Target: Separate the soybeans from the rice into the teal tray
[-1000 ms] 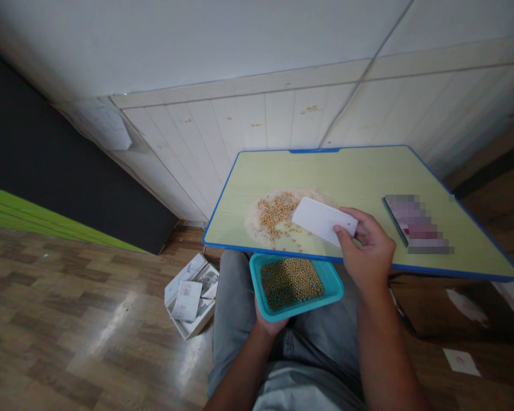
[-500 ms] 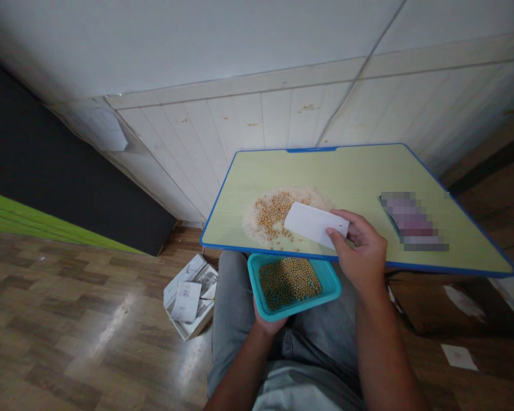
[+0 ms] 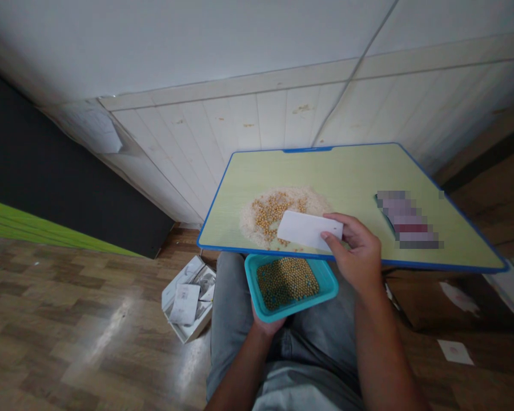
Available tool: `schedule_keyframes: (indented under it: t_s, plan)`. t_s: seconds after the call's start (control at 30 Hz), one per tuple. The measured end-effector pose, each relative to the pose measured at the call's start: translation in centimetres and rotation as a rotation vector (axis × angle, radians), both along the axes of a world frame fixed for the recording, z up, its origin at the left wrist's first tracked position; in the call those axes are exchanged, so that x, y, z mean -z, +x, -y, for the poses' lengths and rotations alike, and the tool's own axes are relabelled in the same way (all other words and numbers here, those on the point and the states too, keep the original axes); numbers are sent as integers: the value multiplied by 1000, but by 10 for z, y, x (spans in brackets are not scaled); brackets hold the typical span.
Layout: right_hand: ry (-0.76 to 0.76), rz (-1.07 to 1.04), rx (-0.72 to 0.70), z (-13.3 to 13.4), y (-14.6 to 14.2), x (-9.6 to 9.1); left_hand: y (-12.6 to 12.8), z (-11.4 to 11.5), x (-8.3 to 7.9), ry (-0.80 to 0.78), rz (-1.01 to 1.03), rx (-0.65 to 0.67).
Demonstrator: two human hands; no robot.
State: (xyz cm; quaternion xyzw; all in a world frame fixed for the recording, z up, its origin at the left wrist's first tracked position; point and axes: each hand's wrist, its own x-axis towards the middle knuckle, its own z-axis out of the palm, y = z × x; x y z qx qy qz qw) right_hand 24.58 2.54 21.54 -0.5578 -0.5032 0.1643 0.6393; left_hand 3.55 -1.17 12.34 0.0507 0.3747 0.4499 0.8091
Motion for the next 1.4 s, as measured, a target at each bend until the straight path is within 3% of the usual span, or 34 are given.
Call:
schedule_keyframes:
  t_s: [0.73,1.07,1.4]
  plan:
    - [-4,-14,-117,2,1,0,-1,-2,6,-34,26,40]
    - [11,-38,-79,4,-4,0,-4,-2,26,2,82,59]
    - [10,18,-33,3,-9,2,-3,-2,9,-12,27,38]
